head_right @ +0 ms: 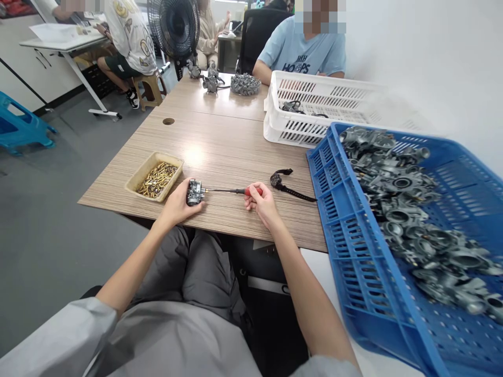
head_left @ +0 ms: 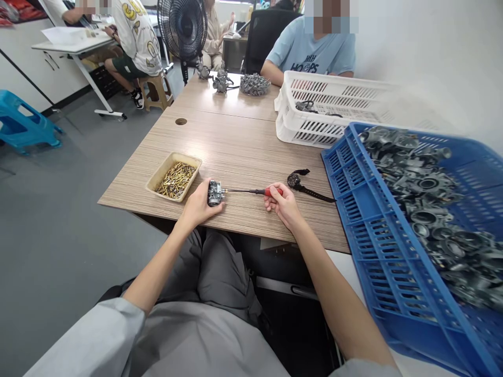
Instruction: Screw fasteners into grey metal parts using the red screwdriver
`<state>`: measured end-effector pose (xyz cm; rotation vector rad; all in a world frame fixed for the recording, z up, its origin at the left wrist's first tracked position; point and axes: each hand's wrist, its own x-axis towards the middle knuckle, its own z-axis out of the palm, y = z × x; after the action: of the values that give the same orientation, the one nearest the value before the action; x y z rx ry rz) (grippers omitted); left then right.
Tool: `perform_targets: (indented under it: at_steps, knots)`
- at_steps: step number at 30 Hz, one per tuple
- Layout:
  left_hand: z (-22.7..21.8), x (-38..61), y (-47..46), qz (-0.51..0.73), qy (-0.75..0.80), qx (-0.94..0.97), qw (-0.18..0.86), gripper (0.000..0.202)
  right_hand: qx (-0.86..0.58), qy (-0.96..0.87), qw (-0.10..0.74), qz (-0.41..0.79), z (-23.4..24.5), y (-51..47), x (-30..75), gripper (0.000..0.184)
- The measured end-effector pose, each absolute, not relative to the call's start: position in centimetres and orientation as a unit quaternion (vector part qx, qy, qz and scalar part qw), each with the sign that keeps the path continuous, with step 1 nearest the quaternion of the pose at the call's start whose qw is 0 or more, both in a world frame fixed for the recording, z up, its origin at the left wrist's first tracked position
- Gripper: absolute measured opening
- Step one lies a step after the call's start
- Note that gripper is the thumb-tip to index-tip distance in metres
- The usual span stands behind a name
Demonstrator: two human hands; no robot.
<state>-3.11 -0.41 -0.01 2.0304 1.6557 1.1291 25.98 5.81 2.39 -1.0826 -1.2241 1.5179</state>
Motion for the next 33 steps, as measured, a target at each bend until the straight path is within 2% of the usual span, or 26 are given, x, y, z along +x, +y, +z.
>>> perform_targets:
  at_steps: [10,17,23,33]
  knots:
    - [-0.14,-3.17,-0.39,0.390,0.576,0.703,0.145,0.074,-0.405,-0.504,0.452,0.615,2.21,5.97,26.39,0.051]
    - [-0.31,-3.29,-0.31,0.404,0.570,0.701,0.141,0.073,-0.463,-0.515,0.402,0.599,2.40,5.79,26.09,0.056]
    - [-0.12,-3.24,-0.39,0.406,0.567,0.702,0.143,0.072,-0.410,-0.514,0.422,0.624,2.75,5.73,26.26,0.053]
    - [-0.38,-3.25,-0.29,0.400,0.573,0.700,0.146,0.075,-0.402,-0.503,0.442,0.624,2.42,5.87,26.43,0.049]
